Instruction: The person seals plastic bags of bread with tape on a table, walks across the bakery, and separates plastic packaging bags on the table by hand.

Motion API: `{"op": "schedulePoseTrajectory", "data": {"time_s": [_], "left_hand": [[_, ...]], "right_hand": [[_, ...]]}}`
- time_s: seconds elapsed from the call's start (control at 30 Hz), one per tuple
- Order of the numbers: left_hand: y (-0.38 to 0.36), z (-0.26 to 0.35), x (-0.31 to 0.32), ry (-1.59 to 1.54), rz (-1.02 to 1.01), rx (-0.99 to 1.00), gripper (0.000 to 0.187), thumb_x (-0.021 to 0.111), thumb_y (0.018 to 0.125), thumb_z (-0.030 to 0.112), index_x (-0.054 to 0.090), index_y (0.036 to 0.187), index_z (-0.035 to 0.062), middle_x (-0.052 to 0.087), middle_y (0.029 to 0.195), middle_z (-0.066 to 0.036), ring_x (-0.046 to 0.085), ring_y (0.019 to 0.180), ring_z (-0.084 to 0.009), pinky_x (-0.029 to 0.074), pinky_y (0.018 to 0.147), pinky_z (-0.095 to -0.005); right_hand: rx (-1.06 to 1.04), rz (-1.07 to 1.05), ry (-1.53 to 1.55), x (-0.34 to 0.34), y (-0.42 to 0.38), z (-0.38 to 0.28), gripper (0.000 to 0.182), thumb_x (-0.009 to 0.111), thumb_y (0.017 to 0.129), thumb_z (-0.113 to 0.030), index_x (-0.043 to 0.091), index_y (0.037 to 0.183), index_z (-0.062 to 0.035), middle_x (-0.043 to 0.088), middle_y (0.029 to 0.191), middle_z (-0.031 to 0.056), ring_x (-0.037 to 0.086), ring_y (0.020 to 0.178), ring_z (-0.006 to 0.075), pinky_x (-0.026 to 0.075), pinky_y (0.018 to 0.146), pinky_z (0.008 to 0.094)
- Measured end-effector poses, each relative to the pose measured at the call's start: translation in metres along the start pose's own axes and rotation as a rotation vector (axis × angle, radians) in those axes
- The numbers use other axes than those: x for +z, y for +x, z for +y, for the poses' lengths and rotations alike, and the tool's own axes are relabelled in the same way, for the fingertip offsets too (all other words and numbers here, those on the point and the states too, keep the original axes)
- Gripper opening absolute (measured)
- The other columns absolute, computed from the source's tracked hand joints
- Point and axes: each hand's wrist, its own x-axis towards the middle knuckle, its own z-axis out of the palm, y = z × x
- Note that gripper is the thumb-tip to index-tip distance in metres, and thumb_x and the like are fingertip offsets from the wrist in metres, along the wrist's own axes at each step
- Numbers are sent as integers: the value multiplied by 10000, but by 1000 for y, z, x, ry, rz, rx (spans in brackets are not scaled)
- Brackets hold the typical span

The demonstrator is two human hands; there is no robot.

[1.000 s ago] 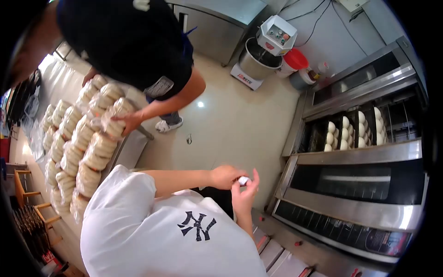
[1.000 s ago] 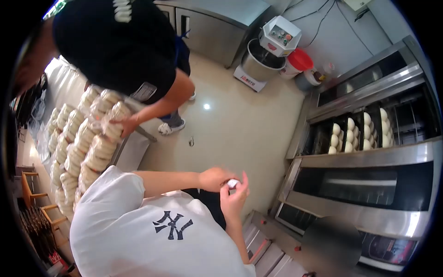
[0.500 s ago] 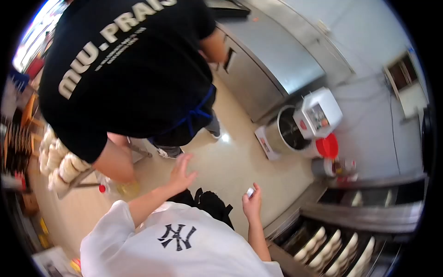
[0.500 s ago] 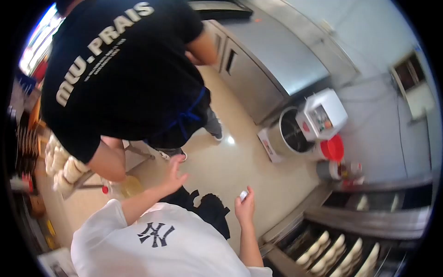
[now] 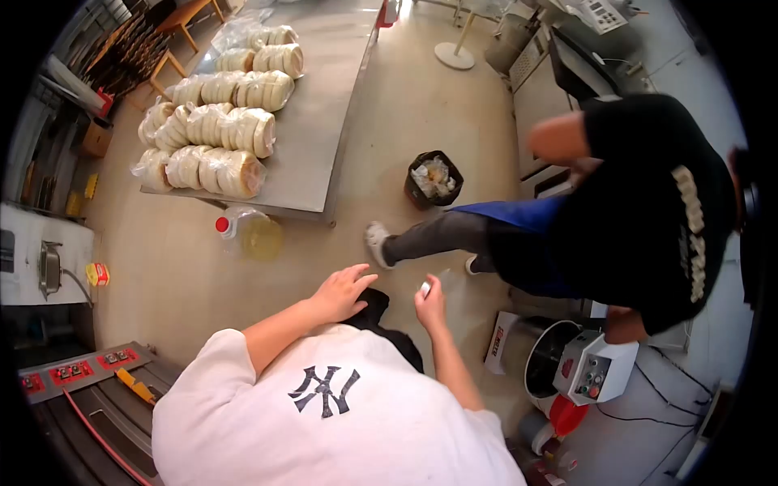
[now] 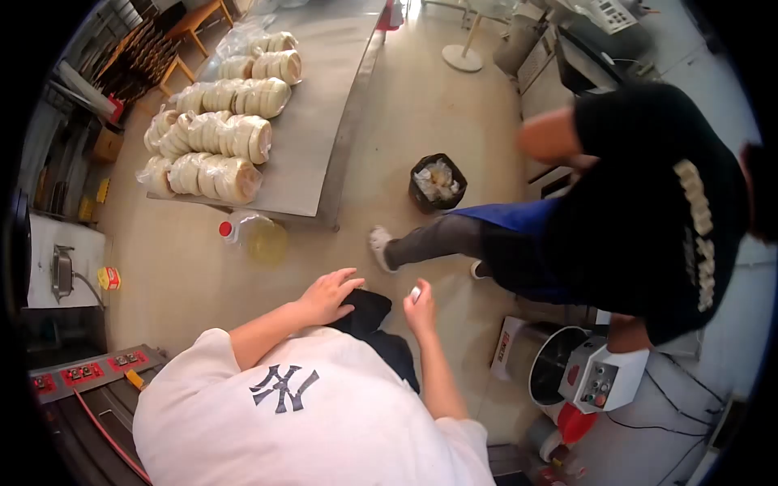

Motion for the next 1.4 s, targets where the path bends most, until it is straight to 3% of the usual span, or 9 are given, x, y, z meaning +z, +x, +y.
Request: {"op": "schedulePoseTrajectory", "data": {"time_s": [0.13,0.27,0.47,0.57,0.77,1.03,1.2,1.27,1.4], "left_hand": [[15,-45,-18,103,-9,-68,598,738,805,221,511,1345,101,463,1410,-166,478,1272,-338,409,1039,-444],[14,-84,-37,115,36,-227,591,749,796,218,522,1327,98,498,1378,-155,497,1253,-324,406,1038,-436],[-12,-110,-35,163,-9,-577,572,750,796,209,530,1313,100,527,1332,-152,526,1217,-325,429,1003,-443],[-13,-109,-18,141,-56,-712,568,756,789,210,536,1302,107,537,1316,-145,540,1195,-328,441,982,-444],[54,-84,-9,14,-234,-950,508,744,802,263,580,1257,107,567,1279,-153,582,1138,-340,490,927,-454],[189,-80,-13,-368,-59,-1107,451,681,877,266,565,1269,76,594,1271,-148,577,1155,-352,482,971,-424],[185,-79,8,-414,-53,-1156,442,668,886,278,577,1273,85,603,1258,-148,577,1156,-341,471,989,-419],[177,-78,12,-408,-138,-1235,451,656,891,302,578,1279,86,610,1240,-149,577,1160,-338,470,994,-415],[164,-77,6,-439,-180,-1332,454,643,898,312,576,1288,90,595,1277,-158,558,1192,-341,463,1009,-427]], "right_hand": [[42,-41,6,18,90,4,493,624,818,-106,502,1290,-35,644,1174,238,631,1064,398,493,928,442],[94,126,27,29,189,30,466,667,786,-138,536,1208,10,641,1139,246,632,1054,388,492,928,438],[319,199,58,52,349,80,489,691,775,-188,552,1194,22,632,1141,231,624,1058,368,486,945,426],[268,155,-39,81,425,139,490,684,781,-222,565,1188,23,626,1162,238,619,1069,380,477,960,435],[369,-46,-228,102,529,155,477,637,802,-165,523,1222,30,618,1167,268,610,1090,413,465,966,453],[295,-252,-398,107,617,183,439,603,814,-95,503,1220,36,618,1162,288,601,1098,437,468,954,462],[259,-374,-494,116,647,203,413,610,807,-78,516,1198,16,632,1142,284,599,1099,446,471,952,469],[302,-403,-575,123,656,217,303,630,805,-94,571,1088,-1,644,1092,259,620,1052,422,484,919,454],[273,-426,-624,125,660,214,334,639,813,-121,580,1121,-6,663,1096,240,627,1061,412,489,921,454]]}}
